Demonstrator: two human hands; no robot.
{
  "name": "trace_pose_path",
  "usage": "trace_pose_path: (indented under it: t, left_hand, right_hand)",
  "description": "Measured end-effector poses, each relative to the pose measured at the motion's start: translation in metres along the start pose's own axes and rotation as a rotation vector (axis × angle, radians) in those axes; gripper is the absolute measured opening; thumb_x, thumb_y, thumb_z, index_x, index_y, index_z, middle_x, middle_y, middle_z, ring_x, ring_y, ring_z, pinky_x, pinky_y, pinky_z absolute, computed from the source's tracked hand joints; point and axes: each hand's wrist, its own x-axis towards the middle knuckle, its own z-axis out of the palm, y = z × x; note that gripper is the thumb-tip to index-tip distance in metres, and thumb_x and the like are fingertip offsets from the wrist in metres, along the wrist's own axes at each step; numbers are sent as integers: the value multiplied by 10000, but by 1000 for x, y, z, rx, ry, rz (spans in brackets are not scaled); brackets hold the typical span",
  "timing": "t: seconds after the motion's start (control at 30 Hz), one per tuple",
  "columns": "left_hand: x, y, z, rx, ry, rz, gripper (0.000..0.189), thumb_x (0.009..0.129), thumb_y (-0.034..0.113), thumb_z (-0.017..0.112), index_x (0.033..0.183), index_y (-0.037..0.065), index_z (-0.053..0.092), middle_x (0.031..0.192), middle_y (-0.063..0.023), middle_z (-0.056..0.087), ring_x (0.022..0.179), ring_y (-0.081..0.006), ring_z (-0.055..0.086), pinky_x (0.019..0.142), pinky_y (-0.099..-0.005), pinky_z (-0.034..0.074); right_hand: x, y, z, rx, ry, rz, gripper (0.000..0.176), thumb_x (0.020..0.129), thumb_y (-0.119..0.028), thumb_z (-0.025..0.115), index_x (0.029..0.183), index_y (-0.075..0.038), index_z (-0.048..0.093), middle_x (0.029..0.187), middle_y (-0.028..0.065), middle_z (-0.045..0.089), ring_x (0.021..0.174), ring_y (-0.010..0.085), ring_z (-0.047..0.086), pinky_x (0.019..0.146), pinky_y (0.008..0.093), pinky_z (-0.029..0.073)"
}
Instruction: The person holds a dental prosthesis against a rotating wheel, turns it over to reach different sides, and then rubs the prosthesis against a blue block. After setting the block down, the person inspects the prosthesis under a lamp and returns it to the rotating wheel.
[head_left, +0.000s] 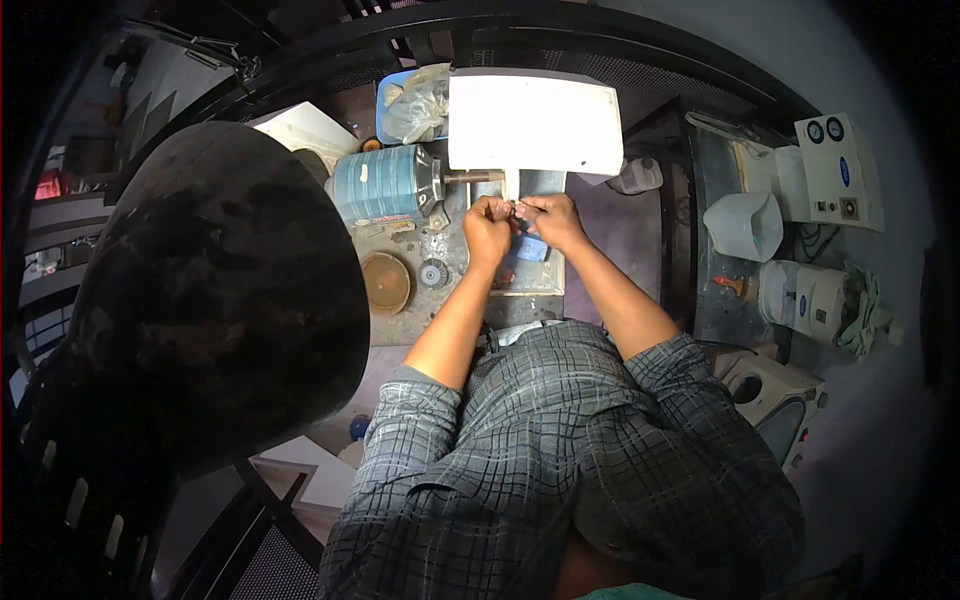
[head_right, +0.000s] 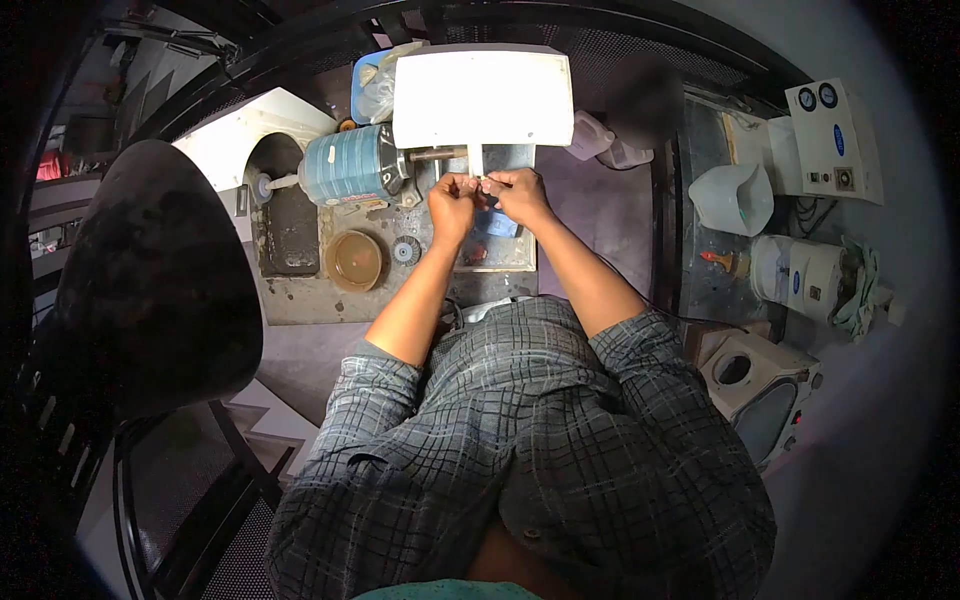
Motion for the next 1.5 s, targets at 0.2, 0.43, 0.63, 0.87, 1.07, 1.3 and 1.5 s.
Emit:
trace_pose_path:
  t: [0.2,0.43,0.63,0.87,1.07,1.3,1.5]
  left_hand:
    - [2,2,-6,71,2,55,70,863,-4,574,811,-30,536,661,-89,613,502,-114,558,446,-245,455]
    - [8,-6,-5,122,57,115,92,827,-16,618,841,-30,528,667,-90,622,506,-114,560,433,-248,438]
    - [7,0,-4,154,81,56,137,772,-2,668,790,-23,534,659,-106,617,563,-143,582,513,-282,456]
    - [12,-2,-7,122,55,22,139,770,-4,671,790,-23,535,664,-102,621,570,-138,583,509,-279,455]
    - [11,2,-7,152,50,35,130,781,-8,660,798,-22,532,664,-92,622,561,-131,582,494,-272,456]
    - [9,-1,-11,-96,-52,-56,60,857,-26,572,848,-31,512,710,-103,612,560,-133,585,475,-261,506]
    - [10,-12,-16,-193,-75,30,29,880,-31,536,852,-26,527,744,-95,611,619,-131,594,546,-257,530]
  right_hand:
    - [-1,1,6,129,-17,16,237,842,-108,637,1009,59,653,841,100,686,673,114,618,558,246,517]
    - [1,6,5,214,-38,49,241,837,-109,643,997,71,652,850,123,682,735,143,641,559,249,517]
    - [2,10,5,240,-31,79,267,836,-129,651,1004,78,645,862,140,679,748,156,644,560,251,517]
    - [4,10,6,222,-34,81,287,833,-132,656,1019,85,635,870,152,677,744,167,650,559,253,526]
    - [6,13,6,222,-41,74,271,833,-129,657,1000,84,643,849,142,681,729,151,649,543,243,518]
    - [5,6,10,105,-26,1,238,833,-135,655,985,48,665,819,94,687,676,113,627,546,235,512]
    - [-6,-11,9,-88,-27,-6,237,827,-132,662,984,44,669,833,87,690,670,101,614,567,244,516]
